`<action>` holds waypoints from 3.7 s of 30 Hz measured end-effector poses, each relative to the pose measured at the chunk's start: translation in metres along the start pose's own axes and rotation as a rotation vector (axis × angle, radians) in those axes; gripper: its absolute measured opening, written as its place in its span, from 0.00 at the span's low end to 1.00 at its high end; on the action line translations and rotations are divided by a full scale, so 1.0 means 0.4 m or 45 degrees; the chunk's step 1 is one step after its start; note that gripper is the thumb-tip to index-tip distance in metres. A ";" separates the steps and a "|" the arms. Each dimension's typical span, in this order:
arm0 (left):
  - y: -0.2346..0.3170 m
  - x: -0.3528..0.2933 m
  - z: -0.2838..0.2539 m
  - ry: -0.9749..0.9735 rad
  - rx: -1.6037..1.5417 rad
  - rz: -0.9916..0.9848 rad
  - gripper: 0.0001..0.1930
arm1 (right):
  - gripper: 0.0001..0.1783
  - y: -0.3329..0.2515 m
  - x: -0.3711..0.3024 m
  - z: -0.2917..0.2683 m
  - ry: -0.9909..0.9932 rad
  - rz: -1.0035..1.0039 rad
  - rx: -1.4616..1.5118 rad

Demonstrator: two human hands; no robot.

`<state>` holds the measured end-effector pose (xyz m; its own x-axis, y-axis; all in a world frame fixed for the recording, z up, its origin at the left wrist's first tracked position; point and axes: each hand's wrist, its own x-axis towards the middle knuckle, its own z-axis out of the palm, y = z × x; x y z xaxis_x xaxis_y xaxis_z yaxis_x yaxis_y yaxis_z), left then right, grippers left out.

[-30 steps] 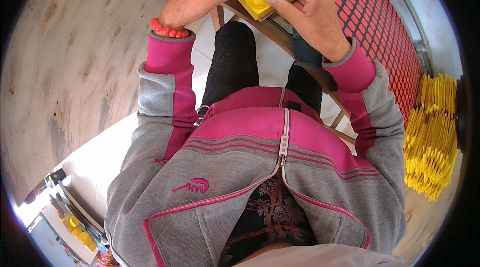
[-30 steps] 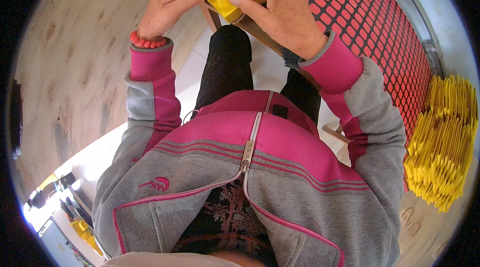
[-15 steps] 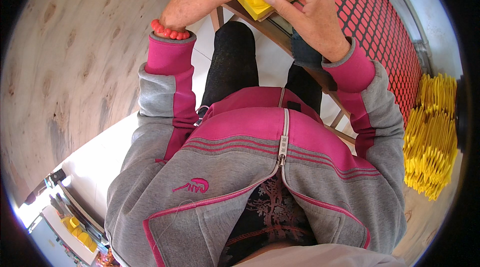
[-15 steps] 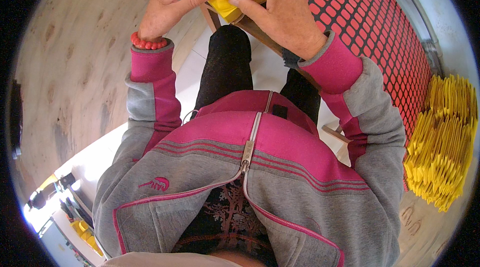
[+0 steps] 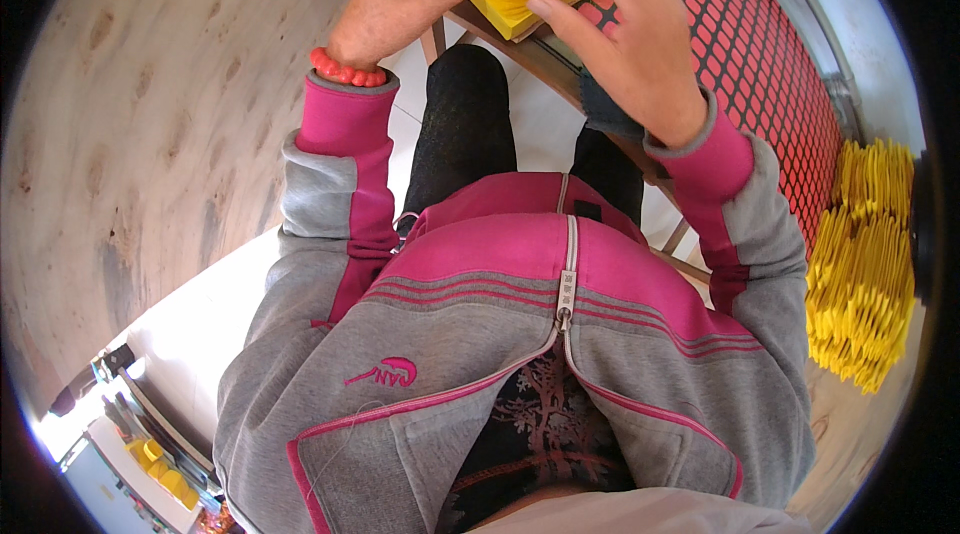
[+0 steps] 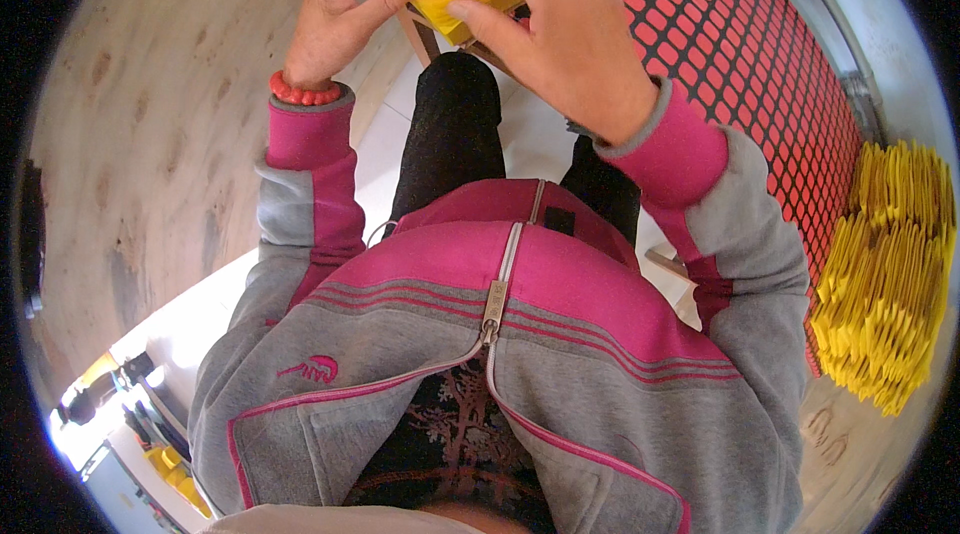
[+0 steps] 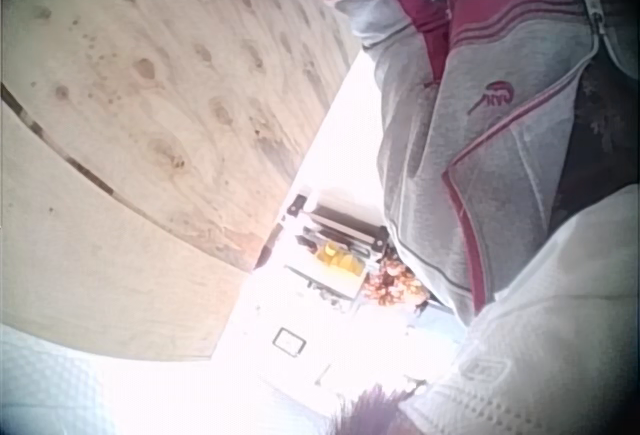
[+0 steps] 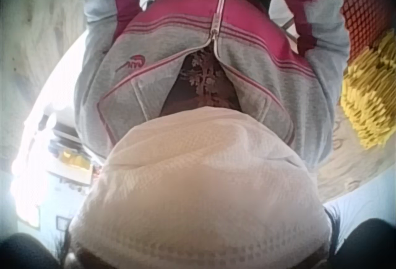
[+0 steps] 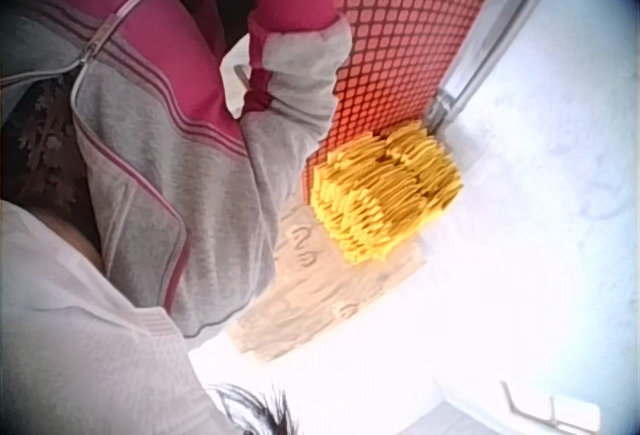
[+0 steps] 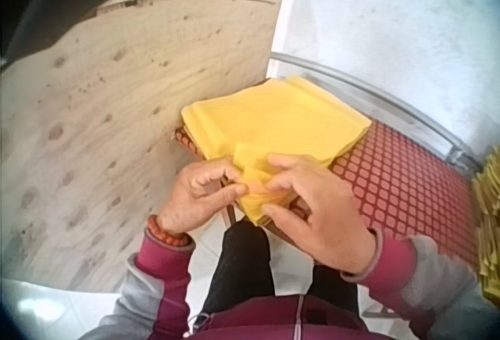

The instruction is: The person folds yellow paper sheets by hand on a patterned table, repeatedly folding each sheet in half and stacking the finished pieces. The person handles the sheets one at a time, aligning edges and pressing folds before placing them into a growing stack.

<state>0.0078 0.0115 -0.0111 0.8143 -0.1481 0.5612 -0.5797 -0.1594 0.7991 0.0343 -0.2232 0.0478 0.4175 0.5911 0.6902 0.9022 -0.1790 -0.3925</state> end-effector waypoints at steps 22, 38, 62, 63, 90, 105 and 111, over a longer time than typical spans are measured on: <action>-0.011 -0.001 0.016 0.191 0.127 0.010 0.04 | 0.10 0.208 -0.587 -0.030 -0.578 0.437 -0.625; -0.019 -0.002 -0.015 -0.059 0.231 -0.034 0.13 | 0.08 -0.048 -0.275 -0.085 -0.408 0.151 -0.031; 0.021 0.003 -0.031 -0.135 0.155 -0.066 0.12 | 0.06 0.065 0.015 0.007 -0.227 -0.084 0.036; 0.020 0.004 -0.031 -0.141 0.174 -0.061 0.12 | 0.06 0.066 0.015 0.007 -0.218 -0.074 0.045; 0.021 0.008 -0.010 -0.092 0.006 -0.167 0.06 | 0.08 0.079 0.007 0.010 -0.175 -0.005 0.075; -0.004 0.004 0.005 0.034 -0.208 -0.220 0.01 | 0.12 0.083 0.009 0.022 -0.013 -0.350 -0.185; -0.002 0.002 0.002 0.023 -0.125 -0.212 0.01 | 0.09 0.081 0.006 0.025 -0.053 -0.196 -0.070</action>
<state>0.0090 0.0107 -0.0114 0.8997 -0.1098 0.4224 -0.4319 -0.0843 0.8980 0.0636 -0.2198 0.0308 0.2698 0.6467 0.7134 0.9603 -0.1259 -0.2490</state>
